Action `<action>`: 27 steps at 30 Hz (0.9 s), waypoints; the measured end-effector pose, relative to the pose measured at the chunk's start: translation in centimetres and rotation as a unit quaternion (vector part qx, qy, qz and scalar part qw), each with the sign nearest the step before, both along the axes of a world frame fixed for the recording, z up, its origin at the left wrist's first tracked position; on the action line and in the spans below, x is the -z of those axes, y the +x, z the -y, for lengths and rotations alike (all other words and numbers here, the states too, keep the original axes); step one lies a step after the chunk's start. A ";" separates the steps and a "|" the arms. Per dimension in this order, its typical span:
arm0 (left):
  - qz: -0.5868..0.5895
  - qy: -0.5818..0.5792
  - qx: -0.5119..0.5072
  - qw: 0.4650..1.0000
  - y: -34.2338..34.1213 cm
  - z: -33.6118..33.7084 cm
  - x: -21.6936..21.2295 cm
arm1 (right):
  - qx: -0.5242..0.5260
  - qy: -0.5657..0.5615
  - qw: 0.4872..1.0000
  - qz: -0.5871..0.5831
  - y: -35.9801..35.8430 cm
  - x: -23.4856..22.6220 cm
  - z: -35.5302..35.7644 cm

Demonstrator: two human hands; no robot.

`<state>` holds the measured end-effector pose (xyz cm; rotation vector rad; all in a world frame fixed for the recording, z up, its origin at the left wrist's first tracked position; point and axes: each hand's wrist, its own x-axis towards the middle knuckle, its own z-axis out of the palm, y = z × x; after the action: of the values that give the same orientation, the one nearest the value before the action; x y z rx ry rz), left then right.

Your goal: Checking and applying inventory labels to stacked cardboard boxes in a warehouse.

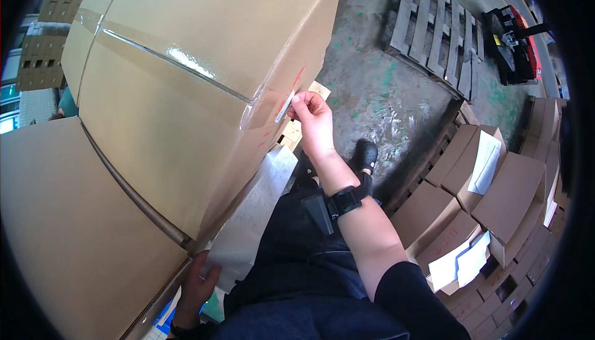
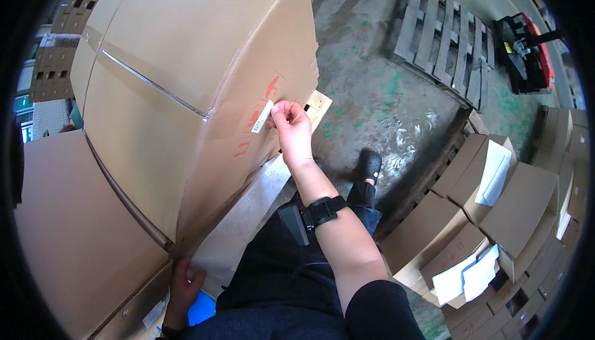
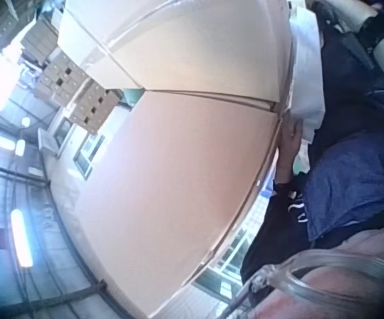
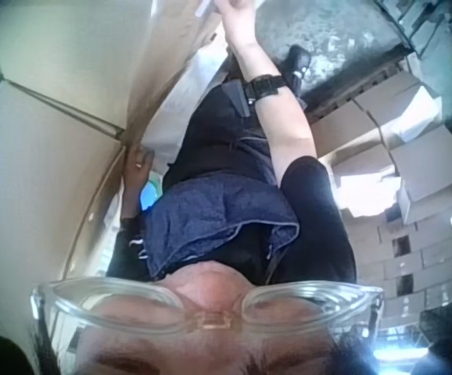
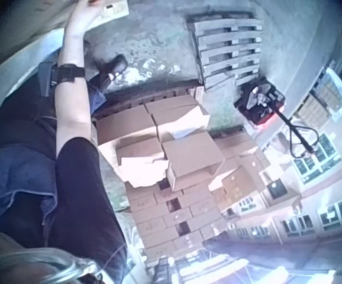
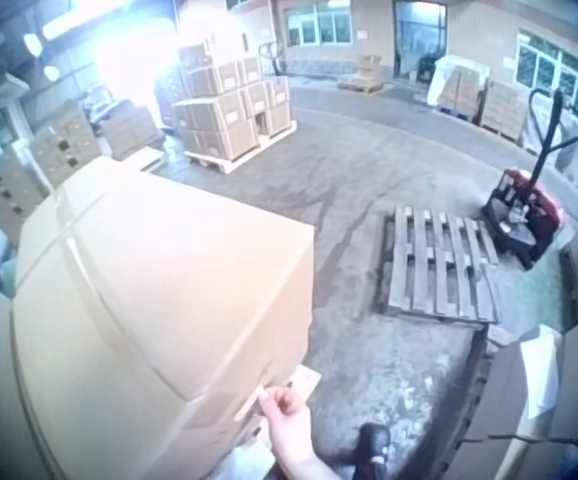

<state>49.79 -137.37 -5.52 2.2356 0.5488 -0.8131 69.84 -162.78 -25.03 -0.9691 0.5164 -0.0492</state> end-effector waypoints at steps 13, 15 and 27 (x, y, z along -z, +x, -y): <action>0.054 -0.019 0.079 0.995 1.3 4.3 0.0 | 0.006 -0.080 0.996 -0.037 0.2 0.0 0.5; 0.054 -0.021 0.069 0.996 1.0 4.6 0.0 | -0.015 -0.209 0.978 -0.006 0.4 0.5 0.5; 0.088 -0.015 0.071 0.993 0.9 6.9 -0.3 | -0.012 -0.099 0.995 0.015 -0.1 -0.2 1.0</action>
<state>50.72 -144.25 -5.25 2.3098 0.2939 -0.6819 69.71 -163.76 -24.86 -1.1655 0.4785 -0.0949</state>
